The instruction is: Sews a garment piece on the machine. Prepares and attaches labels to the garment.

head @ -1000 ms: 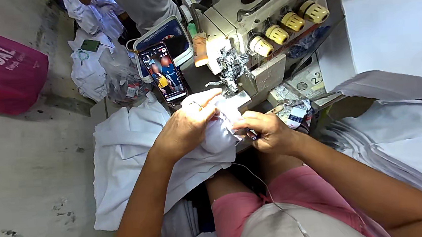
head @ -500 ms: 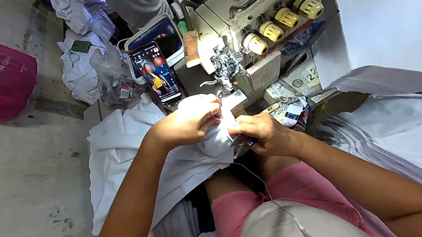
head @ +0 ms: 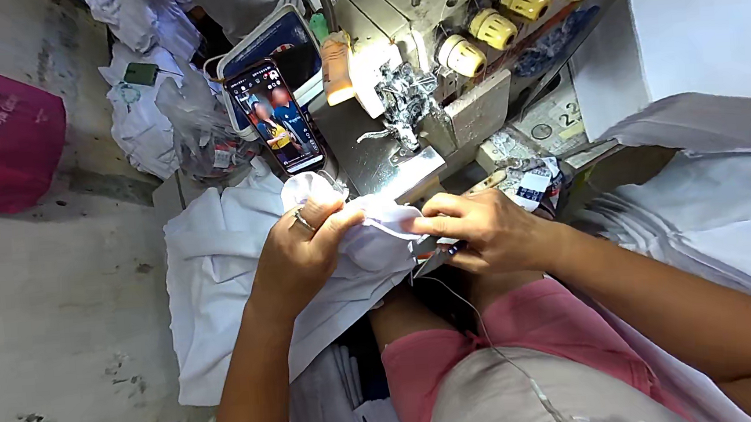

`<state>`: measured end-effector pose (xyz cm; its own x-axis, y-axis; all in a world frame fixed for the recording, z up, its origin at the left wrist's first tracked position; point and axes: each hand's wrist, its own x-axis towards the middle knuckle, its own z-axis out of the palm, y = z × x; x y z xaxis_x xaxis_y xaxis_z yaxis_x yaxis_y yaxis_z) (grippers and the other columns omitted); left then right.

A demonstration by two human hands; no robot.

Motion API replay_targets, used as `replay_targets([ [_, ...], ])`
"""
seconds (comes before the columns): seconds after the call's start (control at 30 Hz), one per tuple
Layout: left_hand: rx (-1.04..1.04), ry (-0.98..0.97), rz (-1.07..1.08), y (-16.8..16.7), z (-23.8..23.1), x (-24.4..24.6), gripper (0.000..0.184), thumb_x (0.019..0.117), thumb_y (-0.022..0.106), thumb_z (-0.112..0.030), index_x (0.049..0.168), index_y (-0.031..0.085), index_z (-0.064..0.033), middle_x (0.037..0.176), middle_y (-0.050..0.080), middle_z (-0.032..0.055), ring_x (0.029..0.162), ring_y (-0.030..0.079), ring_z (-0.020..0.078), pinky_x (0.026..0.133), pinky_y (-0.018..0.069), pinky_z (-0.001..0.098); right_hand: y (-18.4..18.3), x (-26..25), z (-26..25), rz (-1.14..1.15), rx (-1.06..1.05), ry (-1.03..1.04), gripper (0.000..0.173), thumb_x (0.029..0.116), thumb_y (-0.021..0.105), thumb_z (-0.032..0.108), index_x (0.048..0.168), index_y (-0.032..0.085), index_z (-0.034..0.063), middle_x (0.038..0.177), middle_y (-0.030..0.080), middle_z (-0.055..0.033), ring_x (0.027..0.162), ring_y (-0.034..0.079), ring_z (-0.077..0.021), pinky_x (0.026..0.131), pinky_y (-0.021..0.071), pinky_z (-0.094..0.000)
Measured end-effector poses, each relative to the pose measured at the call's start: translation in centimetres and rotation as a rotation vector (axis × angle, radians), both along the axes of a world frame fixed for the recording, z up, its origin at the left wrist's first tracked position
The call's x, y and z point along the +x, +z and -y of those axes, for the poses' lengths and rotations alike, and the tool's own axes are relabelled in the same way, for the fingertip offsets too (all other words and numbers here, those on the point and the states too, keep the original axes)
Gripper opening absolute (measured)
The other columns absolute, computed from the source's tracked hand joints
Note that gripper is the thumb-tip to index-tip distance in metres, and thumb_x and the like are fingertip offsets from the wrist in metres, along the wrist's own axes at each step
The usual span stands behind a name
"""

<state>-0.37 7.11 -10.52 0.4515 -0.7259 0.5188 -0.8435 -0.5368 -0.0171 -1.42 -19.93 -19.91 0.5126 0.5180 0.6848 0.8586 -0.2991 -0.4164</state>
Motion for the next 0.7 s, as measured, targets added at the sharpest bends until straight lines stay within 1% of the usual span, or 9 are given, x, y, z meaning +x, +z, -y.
replay_targets([
  [0.1, 0.023, 0.021, 0.08, -0.5, -0.6, -0.5, 0.014, 0.0969, 0.056, 0.001, 0.102, 0.07, -0.0013, 0.098, 0.069, 0.0164, 0.089, 0.066, 0.0233, 0.08, 0.0522, 0.0282, 0.2, -0.3, 0.0, 0.054, -0.012, -0.021, 0.021, 0.0915, 0.055, 0.012, 0.09, 0.075, 0.0049, 0.074, 0.063, -0.0056, 0.06, 0.059, -0.0134, 0.049, 0.043, -0.0267],
  [0.17, 0.016, 0.061, 0.101, -1.3, -1.0, -1.0, 0.012, 0.0998, 0.055, -0.002, 0.107, 0.065, -0.0012, 0.098, 0.07, 0.0164, 0.089, 0.068, 0.0242, 0.08, 0.0525, 0.0294, 0.5, -0.6, 0.3, 0.079, -0.009, -0.038, 0.022, 0.0934, 0.054, 0.013, 0.086, 0.072, 0.0044, 0.073, 0.062, -0.0053, 0.061, 0.059, -0.014, 0.051, 0.0433, -0.027],
  [0.23, -0.004, 0.089, 0.109, -2.0, -1.1, -1.4, 0.013, 0.1012, 0.057, -0.004, 0.109, 0.067, -0.0009, 0.099, 0.07, 0.0164, 0.091, 0.067, 0.0239, 0.082, 0.0522, 0.0288, 0.7, -1.0, 0.5, 0.091, 0.002, -0.037, 0.023, 0.0947, 0.053, 0.013, 0.086, 0.072, 0.0042, 0.074, 0.063, -0.0062, 0.063, 0.06, -0.0143, 0.052, 0.0446, -0.0267],
  [0.3, -0.027, 0.087, 0.093, -2.6, -1.2, -1.7, 0.012, 0.1, 0.06, -0.004, 0.106, 0.07, -0.0004, 0.097, 0.066, 0.016, 0.09, 0.065, 0.0226, 0.082, 0.0522, 0.0272, 0.4, -1.1, 0.5, 0.076, 0.03, -0.02, 0.023, 0.0943, 0.053, 0.013, 0.086, 0.073, 0.0037, 0.076, 0.064, -0.007, 0.064, 0.06, -0.0129, 0.054, 0.0445, -0.0247],
  [0.37, -0.03, 0.088, 0.09, -3.0, -1.3, -1.8, 0.01, 0.0999, 0.061, -0.006, 0.104, 0.069, -0.0006, 0.095, 0.064, 0.0156, 0.09, 0.064, 0.0219, 0.083, 0.0523, 0.026, 0.0, -1.1, 0.5, 0.035, 0.072, 0.009, 0.021, 0.0921, 0.054, 0.011, 0.086, 0.072, 0.0024, 0.078, 0.065, -0.0077, 0.066, 0.059, -0.0108, 0.056, 0.0455, -0.0218],
  [0.47, -0.036, 0.087, 0.083, -3.3, -1.4, -1.9, 0.01, 0.0999, 0.063, -0.009, 0.102, 0.069, -0.0009, 0.093, 0.063, 0.0145, 0.088, 0.064, 0.0203, 0.082, 0.0515, 0.024, -0.4, -1.3, 0.5, -0.036, 0.142, 0.06, 0.019, 0.0902, 0.056, 0.008, 0.087, 0.072, -0.0008, 0.081, 0.065, -0.0093, 0.067, 0.057, -0.0067, 0.058, 0.0443, -0.0166],
  [0.6, -0.063, 0.104, 0.048, -3.3, -1.5, -2.0, 0.012, 0.0991, 0.064, -0.011, 0.098, 0.07, -0.0001, 0.089, 0.064, 0.0145, 0.083, 0.063, 0.0197, 0.075, 0.0504, 0.024, -1.0, -1.5, 0.2, -0.108, 0.223, 0.115, 0.017, 0.0905, 0.057, 0.007, 0.09, 0.072, -0.0023, 0.086, 0.065, -0.0106, 0.07, 0.055, -0.0025, 0.062, 0.0432, -0.011],
  [0.63, -0.066, 0.115, 0.039, -3.4, -1.5, -2.1, 0.013, 0.0988, 0.065, -0.011, 0.098, 0.071, -0.0001, 0.088, 0.064, 0.0142, 0.082, 0.063, 0.0197, 0.074, 0.0501, 0.0244, -1.1, -1.6, 0.1, -0.122, 0.234, 0.122, 0.017, 0.0904, 0.057, 0.007, 0.091, 0.072, -0.0027, 0.087, 0.065, -0.011, 0.071, 0.055, -0.0027, 0.063, 0.0437, -0.0109],
  [0.7, -0.056, 0.134, 0.031, -3.4, -1.4, -2.2, 0.016, 0.0994, 0.065, -0.013, 0.104, 0.073, -0.0004, 0.084, 0.062, 0.0137, 0.077, 0.061, 0.0202, 0.069, 0.0486, 0.0254, -1.3, -1.6, 0.1, -0.143, 0.248, 0.13, 0.017, 0.0899, 0.058, 0.006, 0.09, 0.072, -0.0031, 0.088, 0.066, -0.0113, 0.074, 0.057, -0.0027, 0.066, 0.0455, -0.0107],
])
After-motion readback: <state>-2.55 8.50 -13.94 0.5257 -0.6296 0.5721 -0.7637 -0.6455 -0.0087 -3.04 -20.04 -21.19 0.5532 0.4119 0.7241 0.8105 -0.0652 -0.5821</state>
